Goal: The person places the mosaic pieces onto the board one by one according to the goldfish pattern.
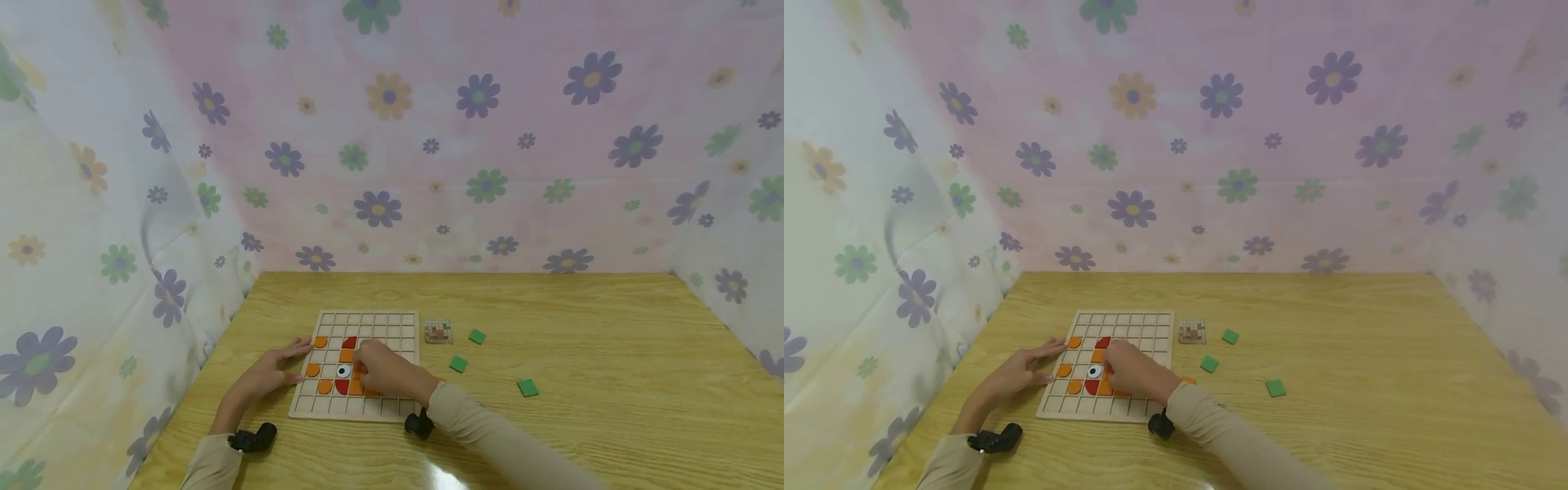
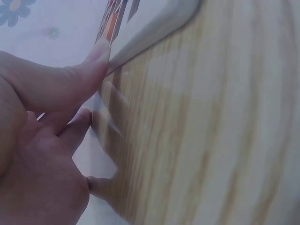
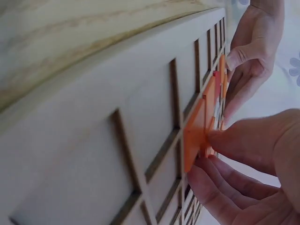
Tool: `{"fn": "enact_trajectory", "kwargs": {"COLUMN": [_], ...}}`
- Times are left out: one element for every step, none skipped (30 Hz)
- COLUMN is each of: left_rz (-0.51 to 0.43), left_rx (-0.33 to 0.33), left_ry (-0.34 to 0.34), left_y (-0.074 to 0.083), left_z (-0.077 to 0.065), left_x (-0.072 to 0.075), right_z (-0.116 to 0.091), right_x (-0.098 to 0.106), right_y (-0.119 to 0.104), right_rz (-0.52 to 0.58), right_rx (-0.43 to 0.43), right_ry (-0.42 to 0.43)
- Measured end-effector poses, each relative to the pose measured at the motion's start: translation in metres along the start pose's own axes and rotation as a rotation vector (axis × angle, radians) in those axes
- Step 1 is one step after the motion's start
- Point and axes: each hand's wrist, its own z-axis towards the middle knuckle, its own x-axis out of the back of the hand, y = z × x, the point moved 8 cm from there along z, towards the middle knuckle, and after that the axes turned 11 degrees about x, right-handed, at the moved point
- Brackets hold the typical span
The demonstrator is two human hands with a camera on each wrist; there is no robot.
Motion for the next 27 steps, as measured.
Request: {"fn": "enact_trajectory", "kwargs": {"left_rz": [0.001, 0.005, 0.001, 0.002, -0.002, -0.003, -0.008, -0.003, -0.009, -0.006, -0.010, -0.005, -0.004, -0.004, -0.006, -0.003, -0.001, 0.003, 0.000, 0.004, 0.008, 0.011, 0.015, 0.014, 0.012, 0.015, 0.014], "left_rx": [-0.007, -0.020, -0.026, -0.032, -0.028, -0.022, -0.012, -0.009, 0.002, 0.008, 0.015, 0.014, 0.015, 0.013, 0.013, 0.009, 0.008, 0.006, 0.010, 0.006, 0.002, 0.001, -0.001, -0.002, -0.001, -0.006, -0.006], "left_ry": [0.002, 0.001, -0.001, -0.002, -0.002, -0.004, -0.004, -0.005, -0.004, -0.003, -0.003, -0.006, -0.006, -0.006, -0.006, -0.006, -0.006, -0.006, -0.005, -0.008, -0.010, -0.011, -0.010, -0.011, -0.011, -0.011, -0.009], "left_y": [0.000, 0.001, 0.001, 0.001, 0.001, 0.000, 0.000, 0.000, -0.001, -0.001, -0.001, -0.001, -0.001, -0.001, -0.001, -0.001, -0.001, -0.001, -0.001, -0.001, -0.001, 0.000, 0.000, 0.000, 0.000, 0.001, 0.001], "left_z": [0.001, 0.001, 0.001, 0.002, 0.003, 0.003, 0.003, 0.003, 0.003, 0.003, 0.003, 0.003, 0.003, 0.003, 0.003, 0.003, 0.003, 0.003, 0.003, 0.003, 0.003, 0.003, 0.002, 0.002, 0.002, 0.001, 0.001], "left_x": [0.000, 0.000, 0.000, 0.000, 0.000, 0.000, 0.000, 0.000, 0.000, 0.000, 0.000, 0.000, 0.000, 0.000, 0.000, 0.000, 0.000, 0.000, 0.000, 0.000, 0.000, 0.000, 0.000, 0.000, 0.000, 0.000, 0.000], "right_z": [0.000, 0.000, 0.001, 0.001, 0.001, 0.001, 0.001, 0.001, 0.002, 0.001, 0.001, 0.001, 0.001, 0.000, -0.001, -0.002, -0.002, -0.003, -0.004, -0.005, -0.006, -0.007, -0.009, -0.010, -0.012, -0.013, -0.015], "right_x": [0.000, 0.000, 0.000, 0.000, 0.000, 0.000, 0.000, -0.001, -0.001, -0.001, -0.001, -0.001, -0.001, -0.001, -0.001, -0.001, -0.001, 0.000, 0.001, 0.002, 0.003, 0.004, 0.006, 0.007, 0.007, 0.008, 0.008], "right_y": [0.000, 0.001, 0.001, 0.001, 0.001, 0.001, 0.001, 0.001, 0.000, 0.000, 0.000, 0.001, 0.001, 0.001, 0.001, 0.002, 0.001, 0.001, -0.001, -0.002, -0.003, -0.004, -0.004, -0.004, -0.003, -0.002, 0.000], "right_rz": [0.001, 0.000, -0.003, -0.008, -0.010, -0.011, -0.012, -0.014, -0.015, -0.017, -0.021, -0.022, -0.023, -0.022, -0.021, -0.020, -0.016, -0.012, -0.013, -0.013, -0.017, -0.024, -0.027, -0.024, -0.013, -0.003, 0.011], "right_rx": [-0.004, -0.007, -0.008, -0.007, -0.008, -0.003, 0.001, 0.007, 0.013, 0.014, 0.017, 0.016, 0.011, 0.006, -0.002, -0.006, -0.008, -0.009, -0.004, 0.006, 0.019, 0.032, 0.042, 0.055, 0.060, 0.064, 0.059], "right_ry": [0.005, 0.007, 0.013, 0.017, 0.020, 0.024, 0.026, 0.028, 0.032, 0.031, 0.031, 0.029, 0.025, 0.019, 0.010, 0.000, -0.008, -0.016, -0.023, -0.025, -0.026, -0.026, -0.023, -0.017, -0.012, -0.007, -0.007]}}
